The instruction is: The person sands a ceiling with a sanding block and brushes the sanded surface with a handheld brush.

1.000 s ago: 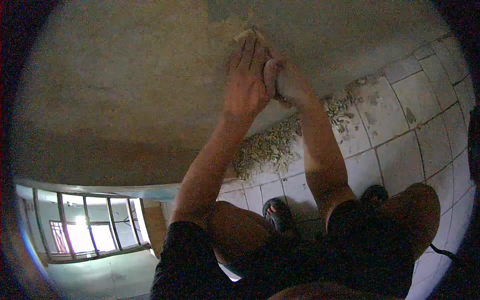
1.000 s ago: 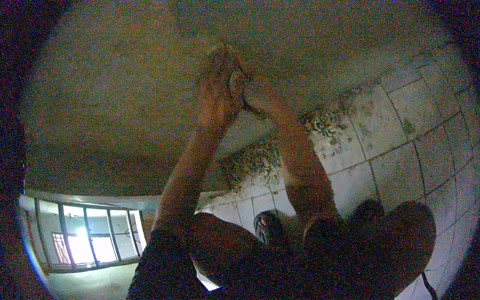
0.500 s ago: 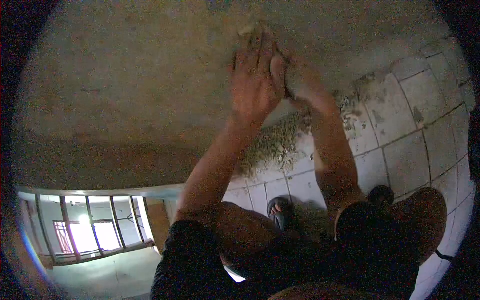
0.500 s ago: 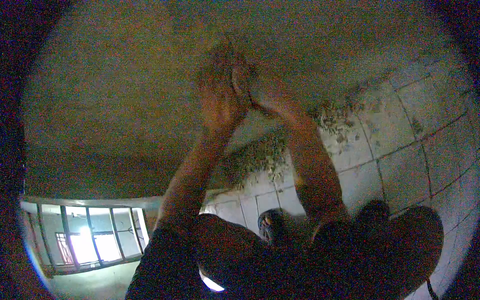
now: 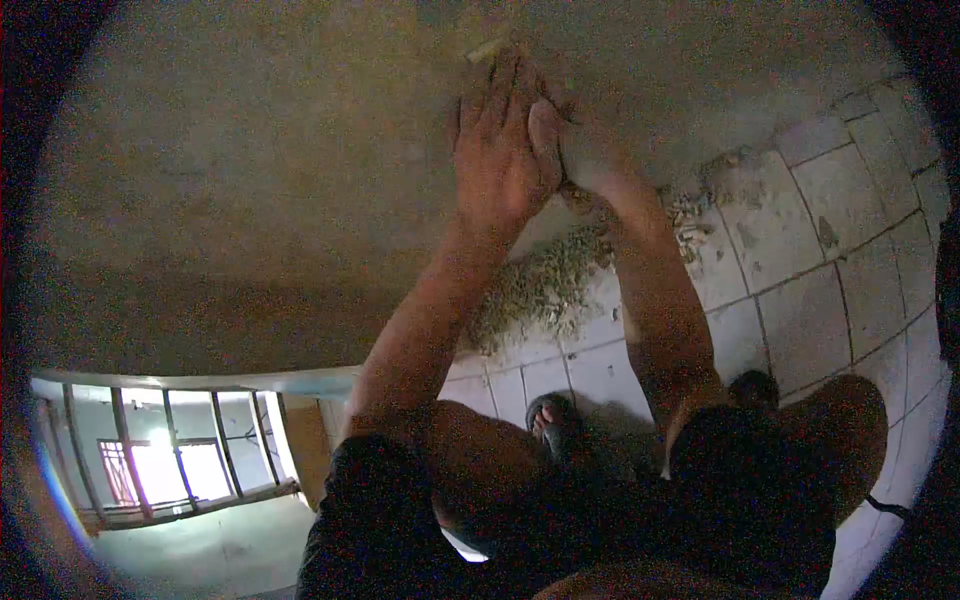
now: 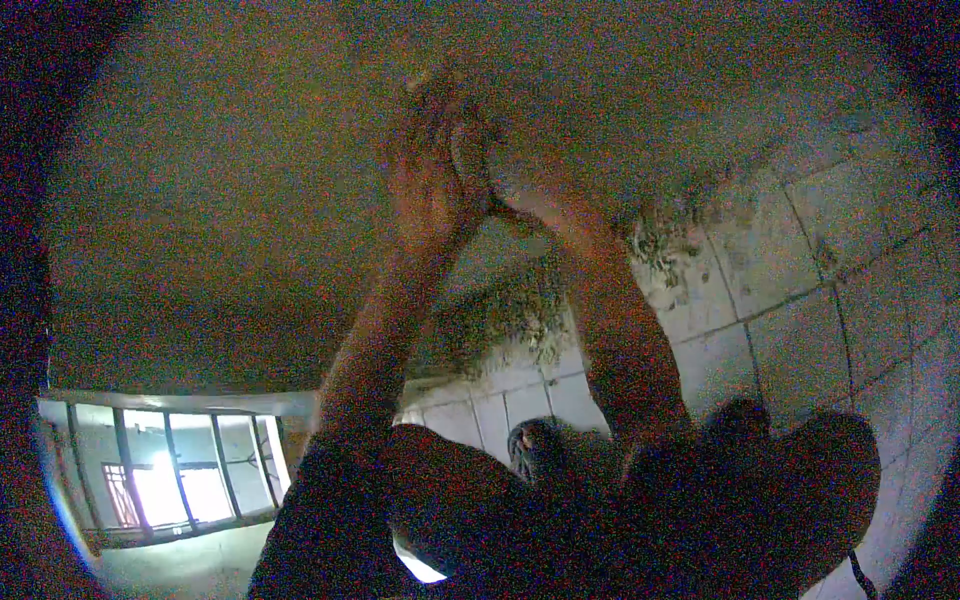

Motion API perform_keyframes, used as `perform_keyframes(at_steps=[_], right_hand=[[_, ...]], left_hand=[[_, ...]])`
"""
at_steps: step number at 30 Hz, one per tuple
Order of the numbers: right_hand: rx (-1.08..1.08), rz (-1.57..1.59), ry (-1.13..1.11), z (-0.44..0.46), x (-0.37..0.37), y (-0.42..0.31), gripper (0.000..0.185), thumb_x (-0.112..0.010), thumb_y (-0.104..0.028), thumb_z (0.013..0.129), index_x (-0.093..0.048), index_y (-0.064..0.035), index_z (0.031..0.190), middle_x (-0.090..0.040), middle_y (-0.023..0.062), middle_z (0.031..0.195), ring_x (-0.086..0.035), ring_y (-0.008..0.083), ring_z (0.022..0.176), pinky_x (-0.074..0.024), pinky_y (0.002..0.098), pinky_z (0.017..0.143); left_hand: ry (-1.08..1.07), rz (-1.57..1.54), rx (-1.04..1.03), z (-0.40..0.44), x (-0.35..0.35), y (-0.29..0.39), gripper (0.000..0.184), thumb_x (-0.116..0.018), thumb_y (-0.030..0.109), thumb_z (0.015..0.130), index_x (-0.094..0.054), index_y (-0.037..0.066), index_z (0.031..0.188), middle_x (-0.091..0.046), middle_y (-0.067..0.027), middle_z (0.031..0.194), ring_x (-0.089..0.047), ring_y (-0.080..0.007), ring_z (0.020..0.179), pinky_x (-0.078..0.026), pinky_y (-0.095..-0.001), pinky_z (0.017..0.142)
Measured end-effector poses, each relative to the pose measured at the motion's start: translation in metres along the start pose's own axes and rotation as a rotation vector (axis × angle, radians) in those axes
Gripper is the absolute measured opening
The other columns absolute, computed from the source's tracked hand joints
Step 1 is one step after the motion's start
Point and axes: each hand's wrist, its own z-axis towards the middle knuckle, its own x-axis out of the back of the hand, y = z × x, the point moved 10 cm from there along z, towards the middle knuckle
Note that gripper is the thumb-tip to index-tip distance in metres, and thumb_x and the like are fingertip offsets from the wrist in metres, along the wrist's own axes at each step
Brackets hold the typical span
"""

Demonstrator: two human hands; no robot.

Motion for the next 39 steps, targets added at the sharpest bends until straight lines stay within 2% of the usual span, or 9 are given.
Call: perform_keyframes(at_steps=[11,14,17,19,28,34,35,37,39], right_hand=[[-0.112,-0.122,0.023,0.005,-0.005,0.025,0.046,-0.049,-0.037,0.101,-0.053,-0.0035,0.132,-0.066,0.0129,0.114,-0.059,0.0275,0.105,-0.0455,0.0409,0.095],[0.007,-0.432,0.116,0.003,0.013,-0.028,0.044,-0.049,-0.039,0.101,-0.055,-0.0034,0.126,-0.067,0.0113,0.103,-0.063,0.0254,0.087,-0.0513,0.039,0.08],[-0.159,0.257,-0.136,-0.017,0.001,-0.042,0.043,-0.049,-0.04,0.101,-0.056,-0.0049,0.125,-0.067,0.0092,0.097,-0.06,0.0201,0.073,-0.0498,0.0354,0.065],[-0.263,0.709,-0.298,-0.027,-0.013,-0.054,0.042,-0.05,-0.04,0.1,-0.056,-0.0059,0.124,-0.066,0.0078,0.092,-0.059,0.0167,0.063,-0.0487,0.033,0.055],[-0.116,-0.009,0.013,0.003,-0.001,-0.012,0.042,-0.048,-0.041,0.101,-0.057,-0.0075,0.124,-0.065,0.005,0.087,-0.051,0.0116,0.054,-0.0408,0.0298,0.045],[-0.429,0.482,-0.23,-0.016,-0.015,-0.026,0.041,-0.048,-0.041,0.101,-0.057,-0.0087,0.124,-0.064,0.0031,0.083,-0.046,0.0081,0.048,-0.0355,0.0277,0.039],[-0.424,0.472,-0.23,-0.016,-0.02,-0.017,0.041,-0.048,-0.041,0.101,-0.057,-0.0087,0.124,-0.064,0.0031,0.083,-0.046,0.0081,0.048,-0.0355,0.0277,0.039],[-0.211,-0.032,-0.008,-0.003,-0.001,-0.006,0.041,-0.046,-0.041,0.101,-0.057,-0.0094,0.126,-0.064,0.0027,0.084,-0.046,0.0086,0.049,-0.0367,0.0282,0.04],[-0.242,0.036,-0.031,0.004,0.004,-0.016,0.042,-0.046,-0.039,0.102,-0.056,-0.0094,0.129,-0.064,0.0045,0.088,-0.049,0.0106,0.055,-0.0397,0.0299,0.046]], left_hand=[[0.042,-0.101,0.03,0.004,0.013,0.003,0.038,-0.046,0.021,0.096,-0.06,-0.002,0.123,-0.057,-0.0216,0.131,-0.051,-0.0415,0.122,-0.038,-0.0528,0.102],[0.081,-0.078,0.003,0.014,0.017,0.002,0.038,-0.046,0.02,0.095,-0.06,-0.002,0.123,-0.057,-0.0212,0.132,-0.051,-0.0416,0.122,-0.038,-0.0535,0.102],[-0.053,-0.082,0.094,0.006,0.006,-0.005,0.037,-0.046,0.02,0.095,-0.06,-0.001,0.123,-0.056,-0.0204,0.134,-0.051,-0.0407,0.123,-0.037,-0.0546,0.102],[0.081,-0.078,-0.034,0.009,0.013,-0.002,0.037,-0.046,0.02,0.095,-0.061,-0.001,0.122,-0.056,-0.0196,0.134,-0.051,-0.0394,0.123,-0.037,-0.0557,0.102],[0.143,-0.068,-0.013,0.001,-0.004,-0.009,0.04,-0.046,0.025,0.097,-0.059,0.0,0.126,-0.057,-0.0157,0.135,-0.045,-0.0367,0.131,-0.03,-0.0529,0.109],[0.061,0.0,0.087,0.014,0.011,-0.006,0.042,-0.044,0.026,0.098,-0.058,0.001,0.13,-0.055,-0.0167,0.137,-0.046,-0.0378,0.131,-0.033,-0.054,0.106],[0.071,-0.004,0.088,0.011,0.01,-0.008,0.042,-0.044,0.026,0.098,-0.058,0.001,0.13,-0.055,-0.0167,0.137,-0.046,-0.0378,0.131,-0.033,-0.054,0.106],[0.05,-0.003,0.032,0.002,0.002,-0.007,0.042,-0.043,0.025,0.098,-0.058,0.001,0.129,-0.054,-0.0177,0.137,-0.046,-0.0388,0.13,-0.034,-0.0535,0.105],[0.122,-0.056,0.038,0.009,0.009,-0.001,0.041,-0.044,0.024,0.098,-0.059,0.001,0.127,-0.055,-0.018,0.137,-0.047,-0.0391,0.13,-0.035,-0.0531,0.105]])
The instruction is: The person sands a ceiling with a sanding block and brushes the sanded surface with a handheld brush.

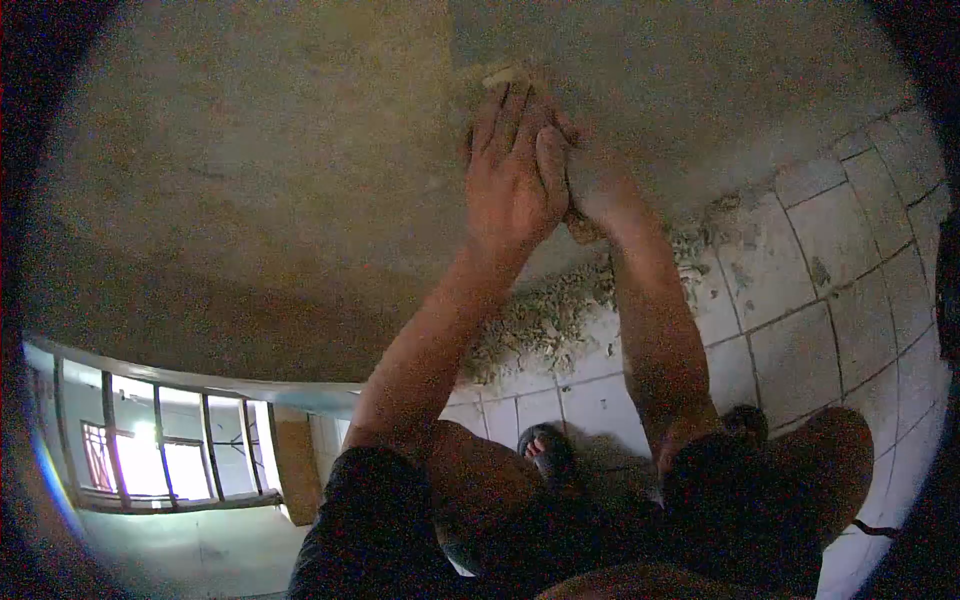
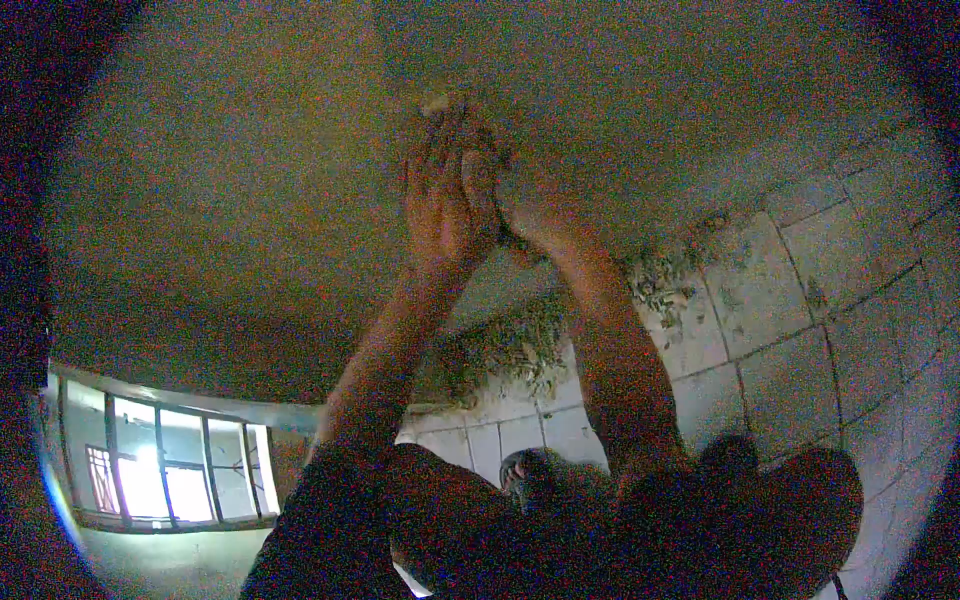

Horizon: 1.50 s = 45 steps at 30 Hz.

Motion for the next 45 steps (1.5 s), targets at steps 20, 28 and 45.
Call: perform_keyframes(at_steps=[20,28,45], right_hand=[[0.258,-0.041,-0.023,-0.006,-0.035,-0.027,0.047,-0.047,-0.035,0.102,-0.05,-0.0083,0.14,-0.058,0.0142,0.134,-0.056,0.0243,0.117,-0.0401,0.0387,0.104],[0.179,-0.051,-0.04,-0.019,-0.049,-0.034,0.044,-0.047,-0.031,0.102,-0.05,-0.0069,0.138,-0.062,0.0146,0.125,-0.059,0.0223,0.106,-0.0488,0.0374,0.089],[0.289,-0.116,-0.005,-0.015,-0.064,-0.058,0.049,-0.05,-0.024,0.1,-0.043,-0.0041,0.144,-0.05,0.0212,0.141,-0.052,0.0306,0.125,-0.0384,0.039,0.107]], left_hand=[[-0.112,0.108,0.122,-0.017,0.007,-0.025,0.041,-0.038,0.023,0.099,-0.058,-0.001,0.127,-0.057,-0.0211,0.133,-0.05,-0.0419,0.125,-0.033,-0.0533,0.106],[-0.097,0.053,0.074,-0.003,0.019,-0.026,0.039,-0.043,0.021,0.097,-0.059,0.001,0.126,-0.058,-0.0174,0.133,-0.05,-0.0408,0.125,-0.033,-0.0517,0.106],[-0.002,-0.038,-0.037,-0.006,0.032,-0.042,0.036,-0.044,0.019,0.097,-0.062,0.0,0.122,-0.061,-0.0186,0.127,-0.051,-0.0411,0.123,-0.037,-0.0513,0.102]])
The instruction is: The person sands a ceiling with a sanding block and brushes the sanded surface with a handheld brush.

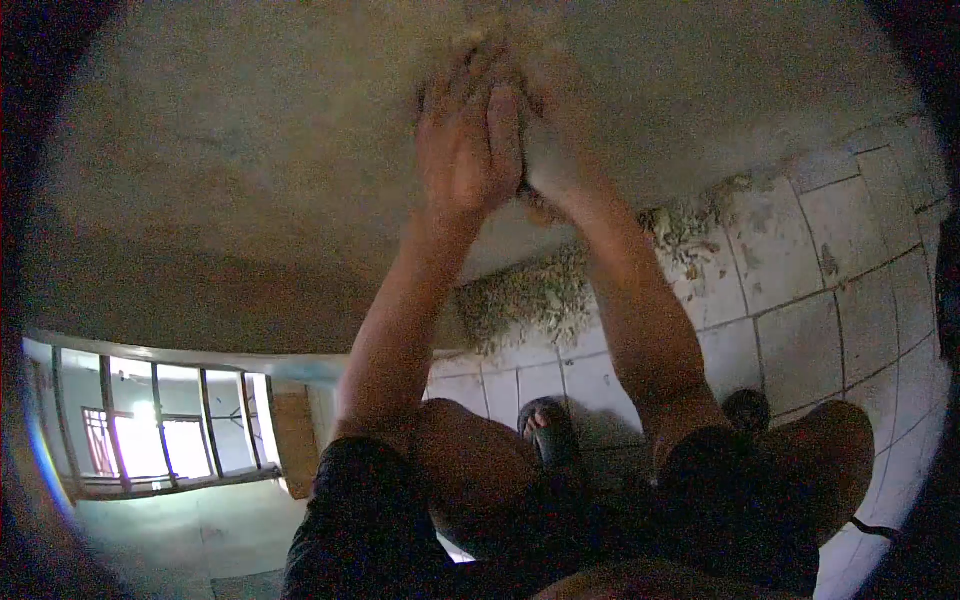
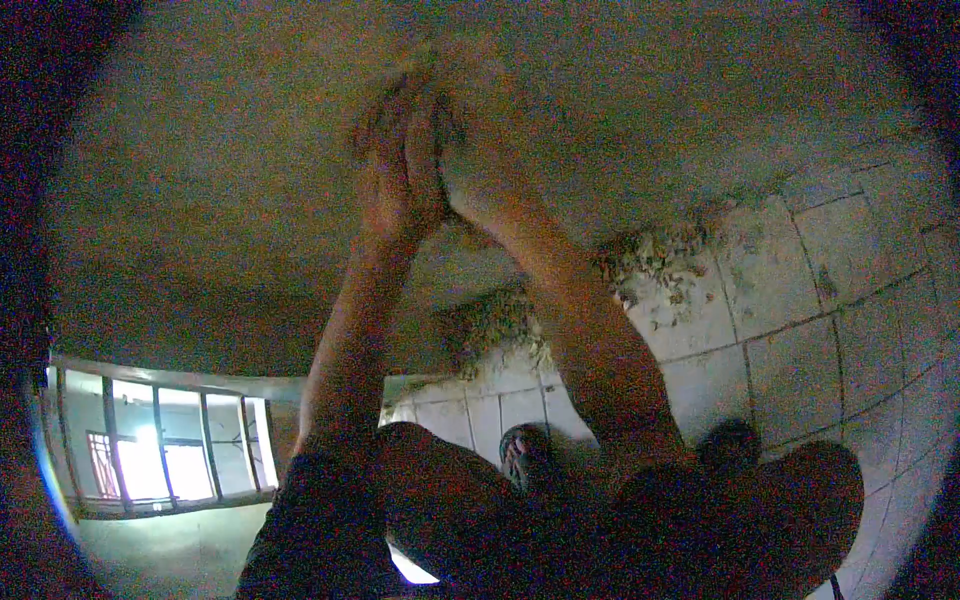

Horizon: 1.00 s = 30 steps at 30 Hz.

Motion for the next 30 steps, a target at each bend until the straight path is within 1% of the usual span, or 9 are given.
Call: perform_keyframes(at_steps=[1,5,7,8,10,13,16,22,30], right_hand=[[0.166,0.077,0.116,0.004,0.01,-0.009,0.049,-0.05,-0.025,0.1,-0.044,-0.0036,0.143,-0.048,0.0211,0.142,-0.05,0.0313,0.127,-0.036,0.0382,0.109],[0.1,0.05,0.111,-0.001,0.004,-0.011,0.049,-0.053,-0.021,0.095,-0.046,-0.007,0.141,-0.049,0.0243,0.139,-0.045,0.0432,0.13,-0.0342,0.0494,0.111],[-0.322,0.43,-0.06,-0.01,-0.008,-0.007,0.048,-0.05,-0.025,0.1,-0.045,-0.0031,0.142,-0.048,0.0199,0.143,-0.046,0.0324,0.132,-0.0344,0.0391,0.11],[-0.299,0.426,-0.052,0.005,-0.006,0.017,0.048,-0.05,-0.025,0.1,-0.045,-0.0031,0.142,-0.048,0.0199,0.143,-0.046,0.0324,0.132,-0.0344,0.0391,0.11],[0.165,0.264,0.051,0.044,0.009,0.053,0.049,-0.049,-0.028,0.1,-0.044,-0.0025,0.142,-0.053,0.0197,0.138,-0.05,0.033,0.127,-0.037,0.0404,0.107],[-0.036,0.259,0.058,0.024,0.009,0.015,0.05,-0.049,-0.029,0.1,-0.043,-0.0023,0.142,-0.055,0.0201,0.135,-0.052,0.0329,0.124,-0.0381,0.0409,0.106],[0.038,0.268,0.128,0.01,0.007,0.009,0.051,-0.049,-0.029,0.1,-0.043,-0.0021,0.143,-0.057,0.0205,0.132,-0.054,0.0329,0.121,-0.0392,0.0414,0.104],[0.039,0.211,0.157,0.015,0.009,0.011,0.051,-0.048,-0.029,0.1,-0.043,-0.0018,0.143,-0.06,0.021,0.127,-0.057,0.0324,0.116,-0.0413,0.042,0.101],[0.015,0.048,0.154,0.041,0.038,-0.003,0.048,-0.048,-0.027,0.101,-0.044,-0.0016,0.141,-0.063,0.0212,0.123,-0.06,0.0313,0.11,-0.0438,0.0426,0.097]], left_hand=[[0.064,-0.054,-0.061,0.0,0.0,0.0,0.036,-0.045,0.019,0.097,-0.062,0.0,0.123,-0.061,-0.0181,0.127,-0.051,-0.0414,0.123,-0.037,-0.0518,0.103],[-0.044,-0.039,0.058,0.006,0.006,-0.004,0.037,-0.044,0.02,0.098,-0.06,-0.001,0.124,-0.061,-0.0179,0.127,-0.051,-0.041,0.123,-0.037,-0.0517,0.103],[-0.107,0.013,0.021,0.013,0.005,-0.001,0.036,-0.045,0.02,0.098,-0.059,0.0,0.125,-0.061,-0.0181,0.127,-0.052,-0.0419,0.121,-0.037,-0.0518,0.103],[-0.09,0.013,0.004,0.02,0.007,0.003,0.036,-0.045,0.02,0.098,-0.059,0.0,0.125,-0.061,-0.0181,0.127,-0.052,-0.0419,0.121,-0.037,-0.0518,0.103],[-0.199,0.171,0.108,0.021,-0.003,-0.004,0.037,-0.045,0.023,0.098,-0.06,0.002,0.124,-0.062,-0.0179,0.127,-0.053,-0.0419,0.121,-0.035,-0.053,0.104],[-0.117,-0.087,0.109,0.037,0.01,-0.001,0.041,-0.043,0.028,0.098,-0.06,0.005,0.126,-0.062,-0.0162,0.128,-0.051,-0.0401,0.123,-0.032,-0.0535,0.106],[-0.197,0.209,-0.069,0.013,-0.008,0.002,0.041,-0.042,0.029,0.098,-0.062,0.006,0.125,-0.062,-0.0154,0.128,-0.051,-0.0365,0.126,-0.032,-0.0516,0.105],[-0.054,-0.025,-0.045,0.021,0.001,0.006,0.036,-0.043,0.024,0.097,-0.065,0.006,0.118,-0.062,-0.015,0.129,-0.051,-0.0334,0.126,-0.034,-0.0495,0.105],[0.022,0.022,-0.066,0.054,-0.003,0.004,0.034,-0.045,0.023,0.096,-0.067,0.004,0.114,-0.062,-0.0156,0.127,-0.051,-0.035,0.125,-0.036,-0.0525,0.103]])
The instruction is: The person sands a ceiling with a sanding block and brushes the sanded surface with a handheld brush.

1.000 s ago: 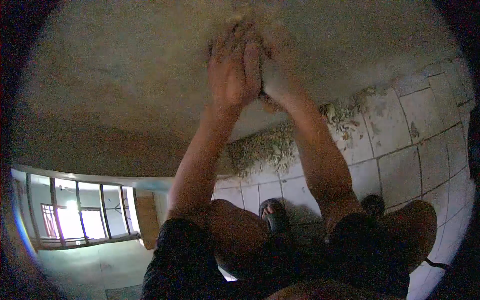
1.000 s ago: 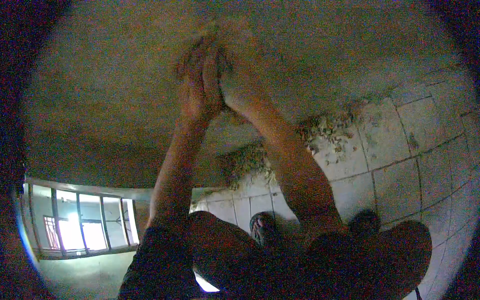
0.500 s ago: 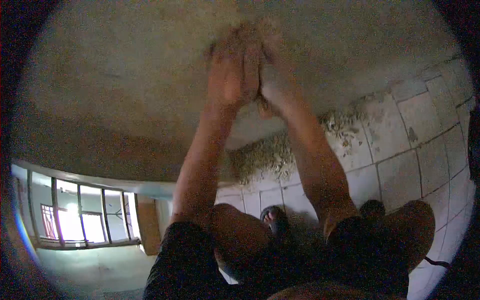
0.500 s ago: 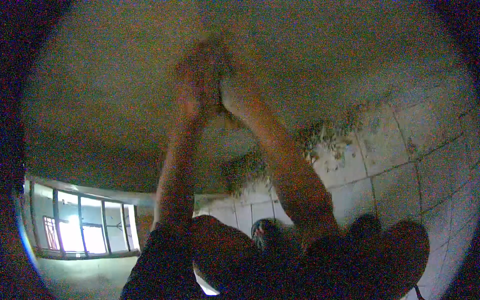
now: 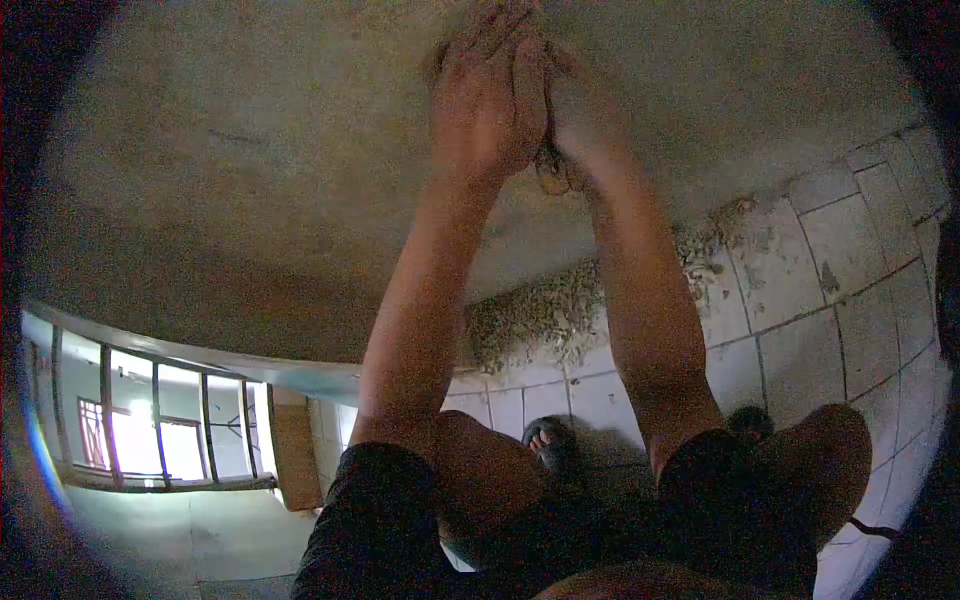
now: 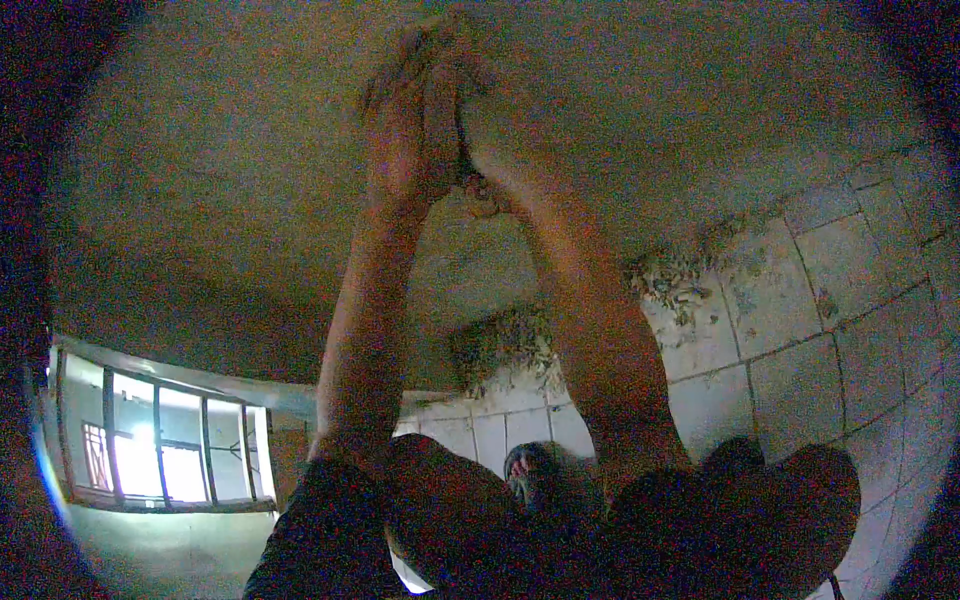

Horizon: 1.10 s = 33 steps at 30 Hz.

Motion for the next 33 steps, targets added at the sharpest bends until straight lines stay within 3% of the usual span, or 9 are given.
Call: perform_keyframes(at_steps=[5,12,14,18,20,24,26,29,33], right_hand=[[-0.033,-0.019,-0.018,-0.007,0.01,-0.011,0.047,-0.047,-0.026,0.101,-0.045,-0.0015,0.14,-0.064,0.0213,0.121,-0.061,0.0308,0.107,-0.0451,0.0428,0.095],[-0.086,-0.57,0.103,-0.114,0.03,0.004,0.036,-0.054,-0.028,0.094,-0.058,-0.0017,0.118,-0.067,0.0194,0.078,-0.065,0.0329,0.073,-0.0518,0.0455,0.069],[-0.15,-0.72,-0.517,-0.142,0.003,0.109,0.029,-0.057,-0.027,0.092,-0.061,-0.0024,0.107,-0.068,0.0194,0.082,-0.065,0.0351,0.073,-0.052,0.0451,0.071],[-0.199,-1.165,-0.907,-0.112,0.006,0.116,0.036,-0.062,-0.033,0.089,-0.065,-0.0014,0.107,-0.067,0.0197,0.104,-0.065,0.0336,0.092,-0.0509,0.0433,0.083],[-0.307,-0.455,-0.87,-0.109,-0.008,0.184,0.044,-0.066,-0.038,0.084,-0.067,-0.0007,0.107,-0.068,0.0177,0.105,-0.065,0.0327,0.093,-0.0503,0.0451,0.083],[-0.372,-0.451,-0.755,-0.113,0.009,0.148,0.049,-0.069,-0.039,0.082,-0.066,-0.002,0.113,-0.07,0.0131,0.089,-0.067,0.0303,0.079,-0.0528,0.0428,0.076],[-0.199,-0.832,-0.367,-0.096,0.027,0.186,0.052,-0.071,-0.048,0.082,-0.064,-0.0053,0.112,-0.066,0.0077,0.074,-0.062,0.0222,0.062,-0.0512,0.0377,0.06],[-0.656,-0.338,-0.704,-0.139,0.007,0.151,0.046,-0.067,-0.047,0.088,-0.061,-0.0079,0.112,-0.06,0.0038,0.068,-0.054,0.0136,0.053,-0.0435,0.0304,0.046],[-0.8,0.011,-0.642,-0.145,-0.008,0.133,0.035,-0.061,-0.041,0.094,-0.057,-0.0106,0.11,-0.055,0.0008,0.065,-0.047,0.0086,0.046,-0.0346,0.0276,0.038]], left_hand=[[0.154,0.04,-0.051,0.004,0.002,0.01,0.033,-0.046,0.022,0.096,-0.066,0.004,0.114,-0.062,-0.0159,0.126,-0.053,-0.0362,0.121,-0.037,-0.0533,0.102],[-0.878,0.036,0.107,-0.083,-0.052,0.019,0.032,-0.047,0.028,0.096,-0.067,0.002,0.097,-0.067,-0.0212,0.1,-0.063,-0.0423,0.099,-0.05,-0.052,0.086],[-1.106,-0.016,0.007,-0.109,-0.051,0.039,0.033,-0.048,0.029,0.096,-0.066,0.002,0.095,-0.067,-0.0222,0.094,-0.064,-0.0429,0.095,-0.051,-0.0517,0.084],[-1.214,-0.289,0.067,-0.099,-0.047,0.061,0.033,-0.047,0.029,0.096,-0.066,0.003,0.1,-0.066,-0.0245,0.097,-0.063,-0.0443,0.095,-0.05,-0.0507,0.086],[-1.167,-0.334,-0.095,-0.093,-0.042,0.074,0.033,-0.047,0.029,0.096,-0.066,0.003,0.101,-0.066,-0.0251,0.1,-0.062,-0.0444,0.098,-0.05,-0.0507,0.087],[-1.202,-0.257,0.252,-0.071,-0.007,0.06,0.03,-0.048,0.025,0.094,-0.066,0.003,0.101,-0.066,-0.0242,0.101,-0.061,-0.0447,0.099,-0.049,-0.0515,0.088],[-1.139,-0.286,0.287,-0.072,-0.001,0.056,0.028,-0.048,0.023,0.093,-0.066,0.003,0.101,-0.066,-0.024,0.1,-0.062,-0.045,0.098,-0.049,-0.0517,0.088],[-1.237,-0.3,0.252,-0.104,-0.025,0.043,0.027,-0.049,0.019,0.091,-0.066,0.0,0.099,-0.064,-0.0286,0.097,-0.062,-0.0446,0.098,-0.049,-0.053,0.087],[-1.196,0.111,0.085,-0.108,-0.03,0.041,0.026,-0.053,0.02,0.09,-0.067,-0.001,0.093,-0.067,-0.024,0.094,-0.066,-0.0378,0.094,-0.053,-0.0478,0.08]])
